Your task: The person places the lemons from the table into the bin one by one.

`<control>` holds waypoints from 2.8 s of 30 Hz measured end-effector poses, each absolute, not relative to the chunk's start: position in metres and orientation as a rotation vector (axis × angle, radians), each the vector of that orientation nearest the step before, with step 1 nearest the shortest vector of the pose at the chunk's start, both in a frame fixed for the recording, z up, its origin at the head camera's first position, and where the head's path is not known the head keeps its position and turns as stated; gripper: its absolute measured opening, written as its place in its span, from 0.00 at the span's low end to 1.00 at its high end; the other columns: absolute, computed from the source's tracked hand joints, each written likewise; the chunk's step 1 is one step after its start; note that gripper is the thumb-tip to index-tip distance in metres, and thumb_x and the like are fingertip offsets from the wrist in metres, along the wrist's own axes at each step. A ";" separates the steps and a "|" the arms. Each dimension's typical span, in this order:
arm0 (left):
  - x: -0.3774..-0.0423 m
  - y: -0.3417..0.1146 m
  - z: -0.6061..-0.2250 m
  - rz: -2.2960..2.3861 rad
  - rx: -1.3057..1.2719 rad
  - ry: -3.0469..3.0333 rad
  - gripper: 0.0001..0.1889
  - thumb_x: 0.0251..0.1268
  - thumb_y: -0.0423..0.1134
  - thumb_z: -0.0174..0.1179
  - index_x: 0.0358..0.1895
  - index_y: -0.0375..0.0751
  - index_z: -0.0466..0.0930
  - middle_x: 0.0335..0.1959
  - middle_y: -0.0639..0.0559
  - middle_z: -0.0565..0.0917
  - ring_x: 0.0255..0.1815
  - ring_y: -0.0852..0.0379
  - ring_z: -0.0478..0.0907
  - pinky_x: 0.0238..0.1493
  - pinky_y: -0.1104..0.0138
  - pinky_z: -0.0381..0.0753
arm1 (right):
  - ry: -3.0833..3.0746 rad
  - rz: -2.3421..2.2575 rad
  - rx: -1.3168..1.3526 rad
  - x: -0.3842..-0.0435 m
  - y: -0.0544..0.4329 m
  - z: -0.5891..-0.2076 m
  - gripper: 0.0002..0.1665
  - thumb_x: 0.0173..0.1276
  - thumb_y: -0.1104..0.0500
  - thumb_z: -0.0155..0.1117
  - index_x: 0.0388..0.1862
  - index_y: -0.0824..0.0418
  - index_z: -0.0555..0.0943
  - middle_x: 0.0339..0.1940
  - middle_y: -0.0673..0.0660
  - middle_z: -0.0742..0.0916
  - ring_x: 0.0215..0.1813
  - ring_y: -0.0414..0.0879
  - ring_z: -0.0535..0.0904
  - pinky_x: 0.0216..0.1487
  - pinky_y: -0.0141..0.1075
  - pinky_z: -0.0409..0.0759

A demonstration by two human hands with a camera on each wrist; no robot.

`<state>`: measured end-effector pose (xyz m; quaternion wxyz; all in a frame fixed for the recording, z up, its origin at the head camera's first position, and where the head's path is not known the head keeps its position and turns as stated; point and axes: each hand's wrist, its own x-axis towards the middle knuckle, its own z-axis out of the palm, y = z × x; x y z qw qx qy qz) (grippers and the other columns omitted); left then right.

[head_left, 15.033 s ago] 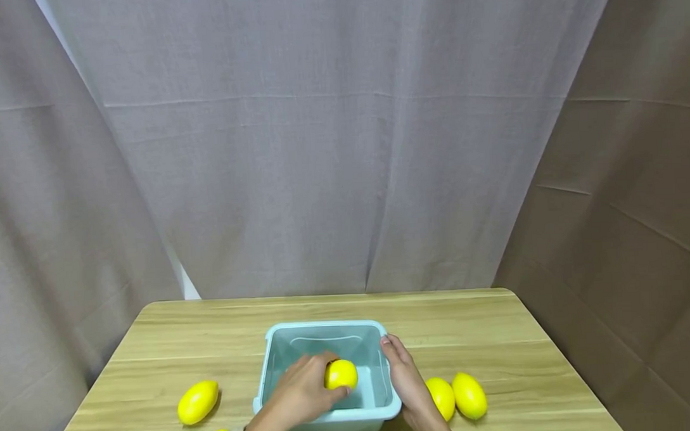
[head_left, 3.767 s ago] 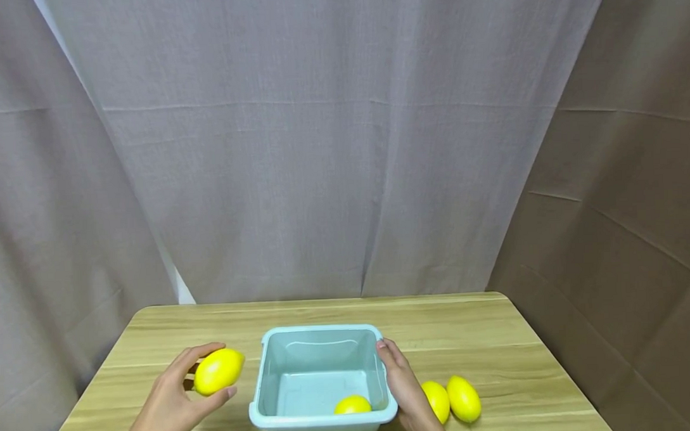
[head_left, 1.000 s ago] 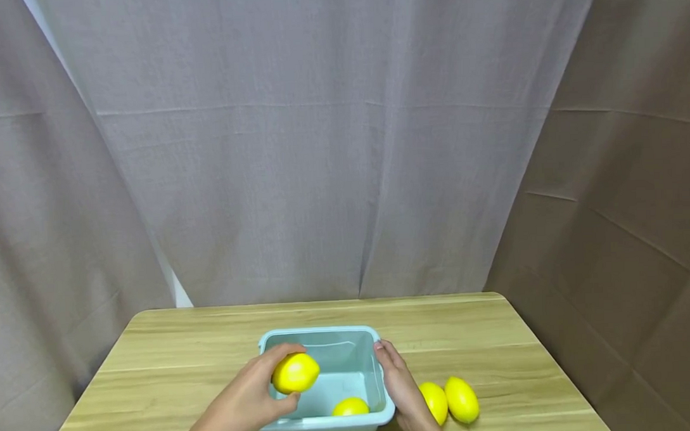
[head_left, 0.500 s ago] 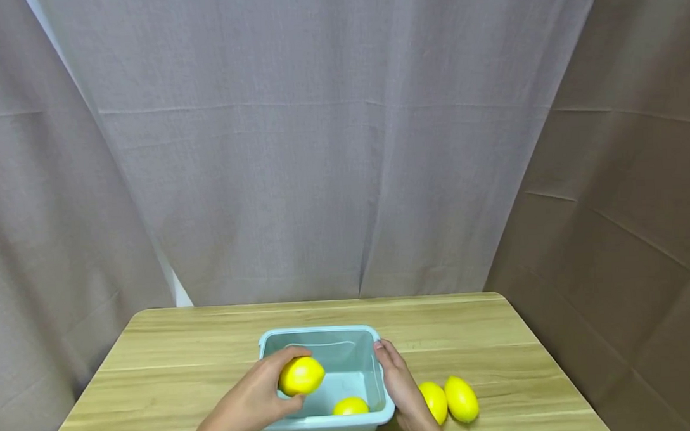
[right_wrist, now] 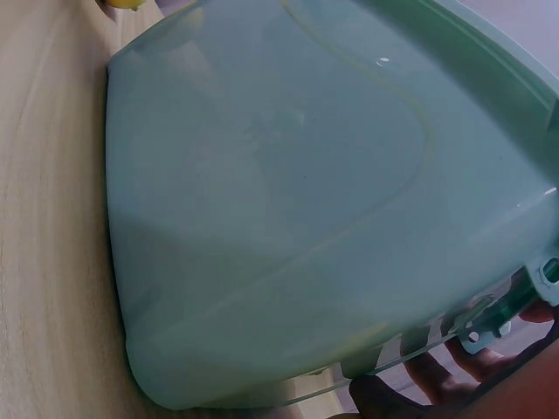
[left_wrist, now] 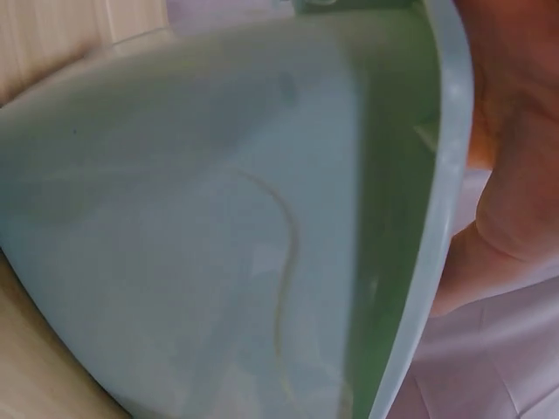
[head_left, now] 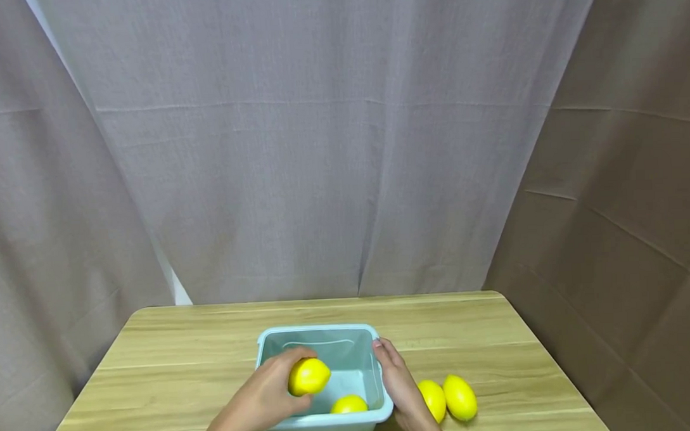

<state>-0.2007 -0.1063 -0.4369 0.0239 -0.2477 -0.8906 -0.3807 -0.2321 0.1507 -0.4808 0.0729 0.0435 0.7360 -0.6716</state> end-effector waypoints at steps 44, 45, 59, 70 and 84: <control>-0.223 -0.080 -0.450 -0.702 -0.682 -3.069 0.30 0.43 0.43 0.86 0.54 0.46 0.85 0.38 0.55 0.87 0.35 0.57 0.78 0.34 0.59 0.80 | 2.193 -2.027 0.145 -0.234 0.152 -0.481 0.42 0.87 0.37 0.39 0.84 0.65 0.56 0.80 0.72 0.65 0.76 0.67 0.66 0.76 0.66 0.65; -0.224 -0.079 -0.450 -0.685 -0.683 -3.078 0.30 0.43 0.43 0.86 0.54 0.46 0.85 0.38 0.55 0.86 0.35 0.57 0.78 0.34 0.59 0.80 | 2.192 -2.026 0.146 -0.234 0.151 -0.482 0.42 0.87 0.37 0.39 0.84 0.65 0.55 0.80 0.72 0.65 0.76 0.68 0.66 0.75 0.66 0.65; -0.229 -0.076 -0.453 -0.593 -0.787 -3.028 0.20 0.52 0.31 0.76 0.45 0.42 0.76 0.32 0.53 0.73 0.27 0.54 0.71 0.24 0.59 0.75 | 2.192 -2.046 0.135 -0.232 0.151 -0.481 0.41 0.87 0.37 0.40 0.83 0.65 0.57 0.79 0.72 0.67 0.75 0.66 0.68 0.75 0.64 0.66; -0.226 -0.066 -0.423 -0.486 -0.780 -3.029 0.22 0.52 0.33 0.77 0.49 0.44 0.78 0.34 0.56 0.74 0.27 0.56 0.70 0.25 0.62 0.74 | 2.202 -2.026 0.165 -0.233 0.151 -0.481 0.42 0.87 0.37 0.42 0.84 0.65 0.57 0.82 0.72 0.64 0.78 0.68 0.63 0.77 0.67 0.61; -0.229 -0.049 -0.413 -0.380 -0.872 -3.116 0.22 0.50 0.38 0.81 0.48 0.46 0.81 0.33 0.59 0.78 0.28 0.58 0.72 0.29 0.64 0.76 | 2.206 -2.055 0.120 -0.231 0.151 -0.483 0.40 0.87 0.39 0.41 0.83 0.65 0.58 0.81 0.71 0.66 0.77 0.66 0.64 0.77 0.67 0.62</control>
